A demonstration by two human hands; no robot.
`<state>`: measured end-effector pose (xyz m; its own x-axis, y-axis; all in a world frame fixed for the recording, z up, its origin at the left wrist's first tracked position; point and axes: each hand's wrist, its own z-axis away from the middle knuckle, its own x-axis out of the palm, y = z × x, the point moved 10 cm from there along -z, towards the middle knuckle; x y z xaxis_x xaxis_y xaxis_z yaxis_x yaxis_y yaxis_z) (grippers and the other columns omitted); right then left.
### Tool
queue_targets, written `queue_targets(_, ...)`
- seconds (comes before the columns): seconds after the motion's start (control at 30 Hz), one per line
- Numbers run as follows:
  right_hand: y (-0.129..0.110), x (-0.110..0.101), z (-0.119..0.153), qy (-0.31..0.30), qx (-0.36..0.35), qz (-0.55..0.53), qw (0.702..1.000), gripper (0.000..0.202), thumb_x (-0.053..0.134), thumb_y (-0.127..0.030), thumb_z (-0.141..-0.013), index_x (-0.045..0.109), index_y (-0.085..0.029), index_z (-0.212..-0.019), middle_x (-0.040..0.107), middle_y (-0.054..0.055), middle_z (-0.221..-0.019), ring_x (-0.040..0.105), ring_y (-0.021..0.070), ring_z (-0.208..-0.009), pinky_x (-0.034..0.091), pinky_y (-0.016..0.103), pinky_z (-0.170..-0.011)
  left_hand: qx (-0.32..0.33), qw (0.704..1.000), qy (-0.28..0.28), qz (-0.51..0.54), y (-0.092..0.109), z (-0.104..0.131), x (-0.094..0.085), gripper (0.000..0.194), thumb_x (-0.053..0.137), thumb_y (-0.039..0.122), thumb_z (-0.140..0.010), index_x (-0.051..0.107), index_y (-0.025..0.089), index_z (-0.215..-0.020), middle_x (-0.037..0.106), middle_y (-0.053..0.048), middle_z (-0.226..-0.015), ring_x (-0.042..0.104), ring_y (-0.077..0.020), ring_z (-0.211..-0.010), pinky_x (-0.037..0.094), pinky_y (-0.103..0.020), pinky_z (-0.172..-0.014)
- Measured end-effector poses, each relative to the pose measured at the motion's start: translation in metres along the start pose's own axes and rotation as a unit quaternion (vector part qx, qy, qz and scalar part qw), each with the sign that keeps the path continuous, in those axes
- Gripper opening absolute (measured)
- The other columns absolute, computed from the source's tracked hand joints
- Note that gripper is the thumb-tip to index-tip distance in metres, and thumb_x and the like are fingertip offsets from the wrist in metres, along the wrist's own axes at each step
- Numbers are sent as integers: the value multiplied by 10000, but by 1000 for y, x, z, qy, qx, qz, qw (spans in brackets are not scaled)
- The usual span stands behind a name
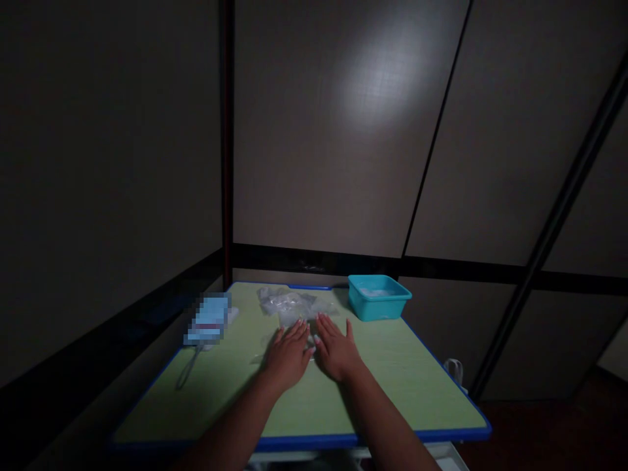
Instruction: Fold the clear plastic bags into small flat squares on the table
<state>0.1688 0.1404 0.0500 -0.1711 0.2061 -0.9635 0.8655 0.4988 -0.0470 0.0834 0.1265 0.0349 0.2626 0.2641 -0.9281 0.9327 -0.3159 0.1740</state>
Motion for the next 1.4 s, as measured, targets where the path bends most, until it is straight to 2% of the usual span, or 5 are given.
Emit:
queue_targets(0.2,-1,30,1,-112,2,-58,992,506,71,-416,-896,64,-300,-1389,98,-28,-1451,74,151,-1328,-29,511,-1023,-18,997,-71,6,-11,2,21,530,262,385,-864,288,177,-1350,233,-50,-1429,178,-193,-1318,201,-450,-1041)
queue_targets(0.73,56,41,6,-145,135,4,980,529,53,-417,-888,-10,-267,-1391,-25,-10,-1459,-19,176,-1331,-34,576,-989,-5,994,-111,20,-23,6,24,631,240,548,-850,199,205,-1379,143,-60,-1448,116,-230,-1330,144,-510,-1034)
queue_targets(0.93,55,26,0,-129,119,-1,984,548,69,-447,-887,33,-244,-1395,12,7,-1459,0,206,-1332,-66,595,-980,27,996,-46,74,-38,-8,-6,582,310,543,-849,350,206,-1321,283,-92,-1412,246,-237,-1292,218,-436,-1028)
queue_targets(1.13,44,-9,-33,-60,-5,-76,995,543,332,-429,-857,307,-196,-1347,323,92,-1388,271,253,-1267,133,486,-1026,82,984,78,137,-52,-30,-52,300,435,345,-848,587,197,-1060,591,-70,-1058,499,-196,-1020,359,-323,-920)
queue_targets(1.4,59,-14,-42,27,-58,-137,989,194,472,-253,-801,638,-154,-799,618,71,-818,536,173,-807,383,253,-730,40,988,71,127,-78,-26,-39,105,479,223,-789,574,193,-823,564,-46,-860,508,-195,-868,391,-306,-783)
